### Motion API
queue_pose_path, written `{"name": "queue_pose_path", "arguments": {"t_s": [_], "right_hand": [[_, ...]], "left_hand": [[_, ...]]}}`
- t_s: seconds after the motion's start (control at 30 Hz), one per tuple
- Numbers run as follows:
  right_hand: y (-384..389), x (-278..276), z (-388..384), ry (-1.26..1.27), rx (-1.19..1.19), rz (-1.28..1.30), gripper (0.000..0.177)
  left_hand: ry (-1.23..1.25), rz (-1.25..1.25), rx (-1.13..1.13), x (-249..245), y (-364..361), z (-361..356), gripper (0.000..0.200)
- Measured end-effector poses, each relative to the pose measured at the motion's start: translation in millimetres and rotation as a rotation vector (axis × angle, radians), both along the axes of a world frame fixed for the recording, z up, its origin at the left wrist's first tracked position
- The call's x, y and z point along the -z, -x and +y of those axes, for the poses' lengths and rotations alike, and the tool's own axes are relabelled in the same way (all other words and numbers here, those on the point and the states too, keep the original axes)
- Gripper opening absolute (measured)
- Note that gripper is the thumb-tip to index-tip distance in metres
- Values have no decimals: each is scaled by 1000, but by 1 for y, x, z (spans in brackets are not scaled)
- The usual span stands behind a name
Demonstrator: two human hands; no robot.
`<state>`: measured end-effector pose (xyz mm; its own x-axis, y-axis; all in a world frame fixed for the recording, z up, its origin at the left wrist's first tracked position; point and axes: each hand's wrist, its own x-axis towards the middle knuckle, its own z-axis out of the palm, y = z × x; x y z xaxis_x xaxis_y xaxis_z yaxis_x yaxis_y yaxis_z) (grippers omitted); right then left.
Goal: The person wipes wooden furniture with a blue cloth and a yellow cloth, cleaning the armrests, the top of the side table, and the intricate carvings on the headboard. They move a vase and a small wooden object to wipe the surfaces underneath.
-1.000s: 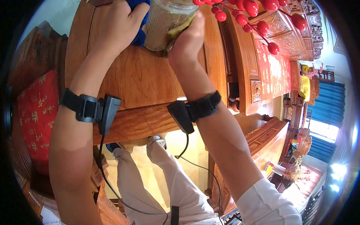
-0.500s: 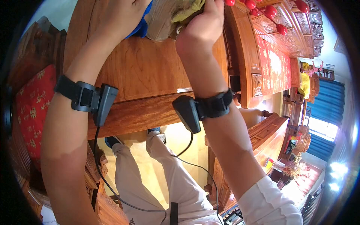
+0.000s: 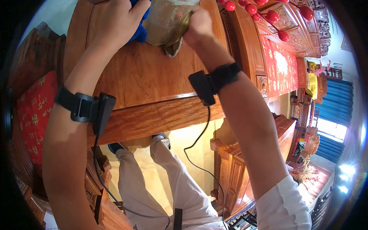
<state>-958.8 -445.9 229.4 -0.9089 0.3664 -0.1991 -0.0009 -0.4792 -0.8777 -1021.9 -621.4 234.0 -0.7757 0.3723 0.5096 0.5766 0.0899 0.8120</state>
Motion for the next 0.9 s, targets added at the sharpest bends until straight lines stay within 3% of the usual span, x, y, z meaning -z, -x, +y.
{"name": "queue_pose_path", "arguments": {"t_s": [0.07,0.13,0.23,0.27,0.3,0.37,0.4,0.47,0.5,0.53,0.6,0.67,0.7,0.73,0.77,0.83,0.9], "right_hand": [[13,-12,28,157,-169,196,45],[5,-45,12,73,-161,275,42],[12,-12,16,43,-148,177,40],[18,40,50,-84,59,113,39],[5,32,19,-118,141,-6,37],[-20,21,-23,-151,224,-123,34],[-26,25,-25,-193,248,-99,29],[-36,25,-18,-241,285,24,22],[-42,12,-13,-253,302,125,22],[-47,-13,-35,-296,465,265,33],[-58,-33,-51,-719,530,403,33],[-61,-28,-66,-793,543,385,27],[-59,-9,-57,-1257,622,387,25],[-65,-2,-54,-1584,580,370,30],[-68,13,-54,-1592,523,340,31],[-74,40,-58,-1601,464,307,31],[-79,53,-60,-1420,348,196,32]], "left_hand": [[-10,51,-36,-2,-3,-3,41],[12,-2,-54,-2,-5,-2,41],[26,-17,-104,-3,-8,-1,42],[29,18,-132,-3,-9,-1,42],[28,20,-132,-7,-10,-3,42],[312,-164,-85,-17,-9,-9,44],[314,-162,-88,-15,-7,-8,44],[94,2,-54,-7,-8,-6,46],[96,-7,-52,-11,-11,-8,46],[76,-92,-13,-21,-16,-11,46],[53,-174,23,-17,-12,-9,46],[-45,172,-65,8,1,1,46],[-44,171,-63,2,-2,-1,46],[51,3,-28,-12,-7,-6,46],[145,-163,7,-20,-9,-9,46],[139,-96,12,-15,-8,-9,45],[127,-26,16,-16,-8,-8,44]]}}
